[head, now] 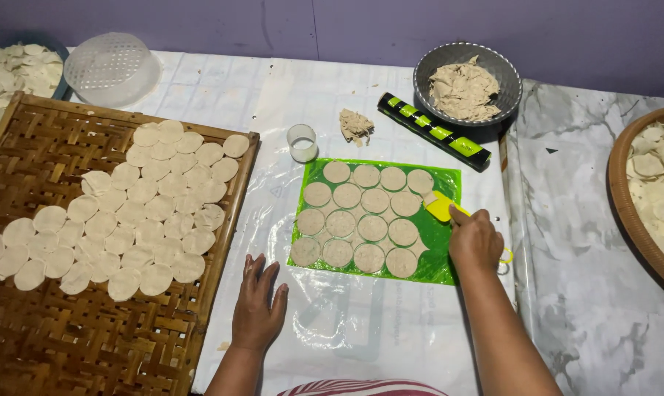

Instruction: Picking up thin dough circles from a plastic sheet and arranging them onto a large woven tray.

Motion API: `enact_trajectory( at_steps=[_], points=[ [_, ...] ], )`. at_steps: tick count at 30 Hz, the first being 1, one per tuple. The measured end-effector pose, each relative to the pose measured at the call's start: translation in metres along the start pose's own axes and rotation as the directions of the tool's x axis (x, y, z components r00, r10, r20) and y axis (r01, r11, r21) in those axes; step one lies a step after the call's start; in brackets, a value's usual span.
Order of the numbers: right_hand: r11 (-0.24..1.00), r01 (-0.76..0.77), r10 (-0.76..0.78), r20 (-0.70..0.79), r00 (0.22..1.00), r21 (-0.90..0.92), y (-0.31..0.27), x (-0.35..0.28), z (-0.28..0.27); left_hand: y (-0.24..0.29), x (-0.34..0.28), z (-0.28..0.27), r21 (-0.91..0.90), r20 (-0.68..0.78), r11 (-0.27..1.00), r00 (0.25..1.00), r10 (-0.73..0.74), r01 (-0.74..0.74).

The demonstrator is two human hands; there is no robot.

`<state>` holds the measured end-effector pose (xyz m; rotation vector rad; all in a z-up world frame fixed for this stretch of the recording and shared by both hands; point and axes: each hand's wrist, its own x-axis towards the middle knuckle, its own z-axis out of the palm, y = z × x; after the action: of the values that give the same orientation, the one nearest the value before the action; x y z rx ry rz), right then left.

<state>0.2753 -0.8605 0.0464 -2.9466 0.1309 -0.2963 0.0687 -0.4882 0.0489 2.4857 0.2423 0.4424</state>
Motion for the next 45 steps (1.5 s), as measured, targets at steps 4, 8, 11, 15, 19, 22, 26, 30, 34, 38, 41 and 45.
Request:
enact_trajectory(
  at_steps=[4,8,11,15,19,22,26,30,34,38,41,45],
  points=[
    [0.987,-0.091,0.077,0.11,0.991,0.131,-0.007,-0.004,0.006,0.001,-0.003,-0.001,0.024,0.008,1.0,1.0,-0.002,0.002],
    [0.922,-0.195,0.152,0.148,0.977,0.336,-0.008,0.0,0.014,0.001,-0.001,-0.001,0.011,0.02,1.0,1.0,-0.017,0.017],
    [0.902,-0.166,0.125,0.128,0.984,0.399,-0.013,0.008,0.016,0.002,0.0,-0.001,0.004,0.025,1.0,0.999,-0.027,0.027],
    [0.875,-0.099,0.057,0.102,0.993,0.474,-0.037,0.029,0.01,0.004,-0.001,-0.002,0.011,0.032,1.0,0.999,-0.028,0.027],
    [0.832,-0.059,0.006,0.097,0.995,0.552,-0.074,0.063,0.019,0.003,-0.004,-0.003,-0.014,0.021,1.0,1.0,-0.014,0.014],
    [0.854,0.017,-0.078,0.096,0.992,0.52,-0.114,0.087,0.015,0.005,-0.002,-0.004,0.004,0.032,1.0,0.999,-0.006,0.006],
    [0.858,0.107,-0.097,-0.045,0.994,0.502,-0.159,0.115,0.025,0.005,0.0,-0.006,-0.02,0.031,1.0,0.999,-0.015,0.015],
    [0.944,0.216,-0.217,-0.022,0.976,0.251,-0.179,0.127,0.039,0.001,-0.001,-0.002,-0.032,0.021,0.999,1.0,-0.01,0.011],
    [0.967,0.222,-0.245,0.203,0.948,0.129,-0.162,0.12,0.033,0.004,0.002,-0.005,-0.019,0.048,0.999,0.998,-0.032,0.033],
    [0.984,0.067,-0.119,0.319,0.94,0.167,-0.11,0.098,-0.015,0.004,0.002,-0.006,-0.017,0.069,0.999,0.997,-0.04,0.041],
    [0.964,-0.109,0.029,0.308,0.951,0.244,-0.067,0.077,-0.047,0.006,0.003,-0.006,-0.016,0.089,0.998,0.994,-0.059,0.061],
    [0.994,-0.081,0.07,0.149,0.986,0.07,-0.006,0.055,-0.035,0.005,0.003,-0.005,-0.001,0.06,0.999,0.998,-0.037,0.037]
  ],
)
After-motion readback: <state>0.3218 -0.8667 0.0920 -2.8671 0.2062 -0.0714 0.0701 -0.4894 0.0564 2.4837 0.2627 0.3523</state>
